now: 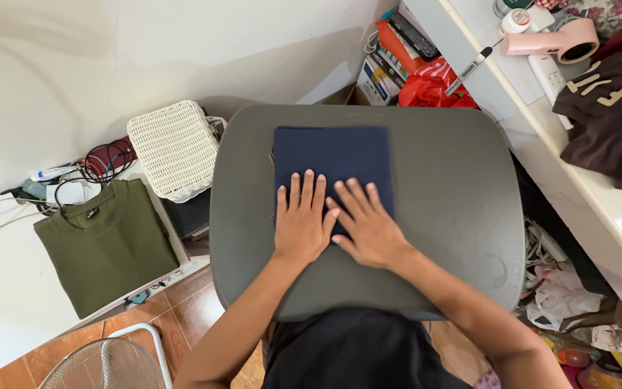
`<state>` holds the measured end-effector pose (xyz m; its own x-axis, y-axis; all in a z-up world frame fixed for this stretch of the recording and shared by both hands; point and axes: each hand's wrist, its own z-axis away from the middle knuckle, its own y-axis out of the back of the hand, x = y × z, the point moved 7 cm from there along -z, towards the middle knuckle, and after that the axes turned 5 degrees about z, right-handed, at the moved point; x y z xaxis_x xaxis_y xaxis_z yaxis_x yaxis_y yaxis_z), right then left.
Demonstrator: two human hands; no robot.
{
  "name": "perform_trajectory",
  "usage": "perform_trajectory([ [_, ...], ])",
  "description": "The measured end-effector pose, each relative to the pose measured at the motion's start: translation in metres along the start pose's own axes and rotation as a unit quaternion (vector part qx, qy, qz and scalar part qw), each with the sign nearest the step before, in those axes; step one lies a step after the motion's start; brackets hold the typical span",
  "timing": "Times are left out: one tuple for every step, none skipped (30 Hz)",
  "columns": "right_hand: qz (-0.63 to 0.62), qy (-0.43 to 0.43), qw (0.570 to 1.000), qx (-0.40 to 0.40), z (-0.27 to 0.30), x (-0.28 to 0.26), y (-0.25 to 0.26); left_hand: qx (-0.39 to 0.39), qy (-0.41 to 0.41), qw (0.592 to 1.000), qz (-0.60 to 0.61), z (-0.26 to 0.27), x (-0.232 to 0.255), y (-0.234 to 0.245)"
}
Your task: The person folds a navy blue t-shirt by first laying it flat on a surface, then folding in the sides and sleeves, and finally folding the bottom up to create a compact square.
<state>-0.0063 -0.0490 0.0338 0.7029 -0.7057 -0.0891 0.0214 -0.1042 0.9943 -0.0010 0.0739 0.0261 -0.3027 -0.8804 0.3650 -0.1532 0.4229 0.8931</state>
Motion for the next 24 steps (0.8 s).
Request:
perform_trajectory([
  [-0.004, 0.006, 1.000, -0.006, -0.001, -0.002, 0.000, -0.005, 0.003, 1.000, 0.001, 0.001, -0.004, 0.000],
  [-0.008, 0.013, 1.000, -0.011, -0.002, -0.004, 0.000, -0.010, 0.006, 1.000, 0.003, 0.002, -0.007, 0.000],
  [-0.011, 0.020, 1.000, -0.015, -0.004, -0.005, 0.000, -0.010, 0.004, 1.000, 0.001, 0.003, -0.007, 0.000],
  [-0.017, 0.021, 1.000, -0.015, -0.004, -0.003, 0.001, -0.010, 0.003, 1.000, -0.002, 0.003, -0.006, 0.000],
  [-0.023, 0.022, 0.999, -0.014, -0.004, 0.001, 0.002, -0.009, 0.001, 1.000, -0.005, 0.003, -0.006, 0.001],
  [-0.029, 0.022, 0.999, -0.013, -0.006, 0.005, 0.004, -0.015, 0.001, 1.000, -0.006, 0.002, -0.007, 0.002],
  [-0.039, 0.013, 0.999, -0.001, -0.008, 0.011, 0.006, -0.021, 0.002, 1.000, -0.006, 0.002, -0.006, 0.002],
  [-0.050, 0.004, 0.999, 0.010, -0.012, 0.020, 0.009, -0.027, 0.003, 1.000, -0.006, 0.001, -0.006, 0.002],
  [-0.061, -0.006, 0.998, 0.021, -0.017, 0.028, 0.010, -0.025, 0.003, 1.000, -0.009, 0.001, -0.005, 0.002],
  [-0.046, -0.013, 0.999, 0.015, -0.023, 0.036, 0.008, -0.023, 0.004, 1.000, -0.012, 0.001, -0.004, 0.002],
  [-0.032, -0.021, 0.999, 0.010, -0.032, 0.045, 0.005, -0.021, 0.004, 1.000, -0.015, 0.001, -0.004, 0.003],
  [-0.017, -0.028, 0.999, 0.005, -0.039, 0.054, 0.002, -0.021, 0.006, 1.000, -0.011, 0.002, -0.004, 0.002],
  [-0.027, -0.040, 0.999, 0.015, -0.047, 0.066, 0.001, -0.019, 0.008, 1.000, -0.009, 0.001, -0.003, 0.003],
  [-0.037, -0.052, 0.998, 0.024, -0.054, 0.077, 0.000, -0.016, 0.010, 1.000, -0.007, 0.001, -0.003, 0.004],
  [-0.047, -0.063, 0.996, 0.033, -0.059, 0.088, -0.002, -0.012, 0.008, 1.000, -0.006, 0.000, -0.002, 0.005],
  [-0.050, -0.069, 0.995, 0.044, -0.063, 0.097, -0.002, -0.007, 0.005, 1.000, -0.005, 0.001, -0.001, 0.007],
  [-0.054, -0.075, 0.994, 0.054, -0.065, 0.105, -0.002, -0.003, 0.004, 1.000, -0.003, 0.001, -0.001, 0.009],
  [-0.057, -0.081, 0.993, 0.065, -0.066, 0.109, -0.002, -0.003, 0.005, 1.000, -0.004, 0.000, -0.002, 0.010],
  [-0.057, -0.088, 0.992, 0.064, -0.064, 0.110, -0.003, -0.004, 0.006, 1.000, -0.005, -0.001, -0.002, 0.011],
  [-0.057, -0.094, 0.992, 0.064, -0.061, 0.109, -0.005, -0.005, 0.007, 1.000, -0.005, -0.003, -0.003, 0.012],
  [-0.058, -0.102, 0.991, 0.063, -0.059, 0.109, -0.006, -0.006, 0.009, 1.000, -0.003, -0.008, -0.005, 0.012],
  [-0.059, -0.110, 0.990, 0.064, -0.059, 0.109, -0.007, -0.007, 0.011, 1.000, -0.002, -0.017, -0.009, 0.009],
  [-0.061, -0.117, 0.989, 0.062, -0.056, 0.109, -0.008, -0.008, 0.015, 1.000, 0.002, -0.025, -0.013, 0.005],
  [-0.062, -0.124, 0.989, 0.060, -0.054, 0.108, -0.010, -0.004, 0.011, 1.000, -0.006, -0.037, -0.019, 0.001],
])
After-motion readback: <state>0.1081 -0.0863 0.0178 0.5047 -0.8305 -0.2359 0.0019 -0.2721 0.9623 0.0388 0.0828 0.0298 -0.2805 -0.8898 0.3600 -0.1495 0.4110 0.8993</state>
